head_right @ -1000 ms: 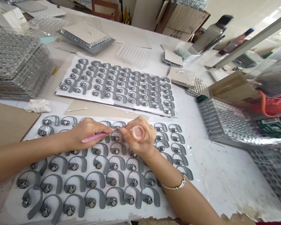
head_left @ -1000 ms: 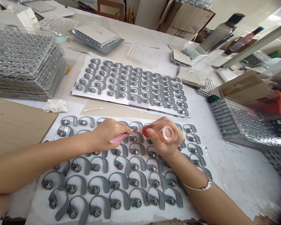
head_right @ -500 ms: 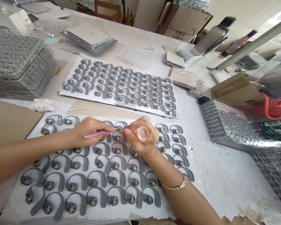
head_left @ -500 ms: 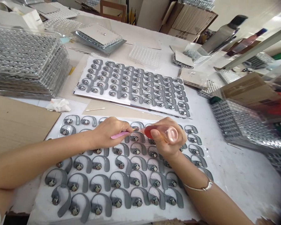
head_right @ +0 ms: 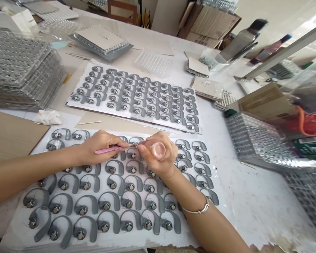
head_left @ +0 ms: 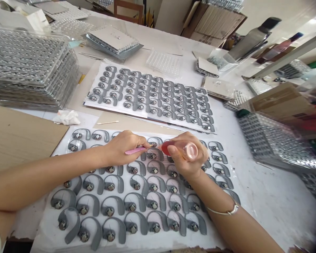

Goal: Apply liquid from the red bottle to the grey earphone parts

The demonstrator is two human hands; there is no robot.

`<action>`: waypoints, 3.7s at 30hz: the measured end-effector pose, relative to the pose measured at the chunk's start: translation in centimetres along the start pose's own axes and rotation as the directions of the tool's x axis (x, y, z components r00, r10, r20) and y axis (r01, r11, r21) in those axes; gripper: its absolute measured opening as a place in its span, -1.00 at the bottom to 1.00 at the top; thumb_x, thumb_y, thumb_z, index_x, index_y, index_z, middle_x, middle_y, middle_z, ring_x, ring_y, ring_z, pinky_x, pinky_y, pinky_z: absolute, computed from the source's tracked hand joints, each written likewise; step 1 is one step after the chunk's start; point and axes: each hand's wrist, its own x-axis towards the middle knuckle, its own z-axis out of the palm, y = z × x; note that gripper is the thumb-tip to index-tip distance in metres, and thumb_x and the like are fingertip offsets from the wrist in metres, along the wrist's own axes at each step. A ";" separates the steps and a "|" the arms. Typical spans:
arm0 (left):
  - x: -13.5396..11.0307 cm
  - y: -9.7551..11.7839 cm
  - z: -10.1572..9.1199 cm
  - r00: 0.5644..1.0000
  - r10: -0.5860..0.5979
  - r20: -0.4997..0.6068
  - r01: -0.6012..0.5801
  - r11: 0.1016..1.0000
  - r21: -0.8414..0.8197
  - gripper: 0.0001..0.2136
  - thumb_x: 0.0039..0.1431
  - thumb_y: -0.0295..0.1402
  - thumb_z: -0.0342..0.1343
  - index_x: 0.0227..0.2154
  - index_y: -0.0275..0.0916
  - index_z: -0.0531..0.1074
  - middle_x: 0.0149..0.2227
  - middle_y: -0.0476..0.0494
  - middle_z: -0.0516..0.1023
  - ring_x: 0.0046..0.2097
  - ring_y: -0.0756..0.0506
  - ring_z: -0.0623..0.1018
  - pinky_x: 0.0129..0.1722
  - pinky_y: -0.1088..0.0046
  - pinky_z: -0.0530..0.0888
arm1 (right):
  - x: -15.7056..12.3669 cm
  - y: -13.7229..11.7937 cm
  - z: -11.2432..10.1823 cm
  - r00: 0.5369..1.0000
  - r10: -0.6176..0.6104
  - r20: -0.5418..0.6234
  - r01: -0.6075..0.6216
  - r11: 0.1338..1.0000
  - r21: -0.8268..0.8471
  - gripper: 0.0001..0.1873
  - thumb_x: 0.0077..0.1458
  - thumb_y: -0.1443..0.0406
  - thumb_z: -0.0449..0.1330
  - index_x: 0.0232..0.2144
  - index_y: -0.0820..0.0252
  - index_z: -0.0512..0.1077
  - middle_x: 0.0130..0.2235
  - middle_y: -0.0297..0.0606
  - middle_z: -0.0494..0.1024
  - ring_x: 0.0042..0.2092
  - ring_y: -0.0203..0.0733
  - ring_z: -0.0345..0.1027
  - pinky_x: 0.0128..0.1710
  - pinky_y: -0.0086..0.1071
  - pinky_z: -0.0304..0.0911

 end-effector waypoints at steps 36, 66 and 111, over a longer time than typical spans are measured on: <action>-2.6 3.4 -0.5 0.991 0.075 -0.109 -0.055 0.983 0.176 -0.83 0.20 -0.46 0.04 -0.25 -0.32 0.53 -0.31 -0.18 0.65 -0.34 -0.05 0.62 -0.40 0.52 0.54 | 2.9 0.6 -5.1 0.647 0.756 0.100 -0.666 0.497 0.557 -0.64 -0.03 0.03 0.30 -0.43 0.10 0.26 -0.52 -0.34 0.50 -0.47 -0.20 0.44 -0.68 -0.45 0.20; -3.7 2.7 4.0 0.844 0.528 0.093 -0.409 0.523 0.748 -0.84 0.16 -0.60 0.00 -0.42 -0.37 0.47 -0.29 -0.34 0.62 -0.53 -0.06 0.52 -0.60 0.40 0.45 | -1.9 -3.5 -1.6 0.954 0.287 0.087 -0.282 0.957 -0.063 -0.88 0.03 0.24 0.31 -0.42 0.13 0.44 -0.45 -0.38 0.49 -0.44 -0.30 0.37 -0.42 -0.38 0.30; -3.8 2.7 3.6 0.854 0.510 0.108 -0.424 0.560 0.712 -0.83 0.21 -0.61 -0.04 -0.34 -0.41 0.45 -0.26 -0.32 0.62 -0.47 -0.08 0.56 -0.56 0.39 0.49 | -1.9 -3.4 -1.5 0.987 0.156 0.025 -0.153 0.984 -0.087 -0.92 0.05 0.35 0.29 -0.41 0.16 0.43 -0.43 -0.38 0.50 -0.41 -0.34 0.35 -0.41 -0.41 0.28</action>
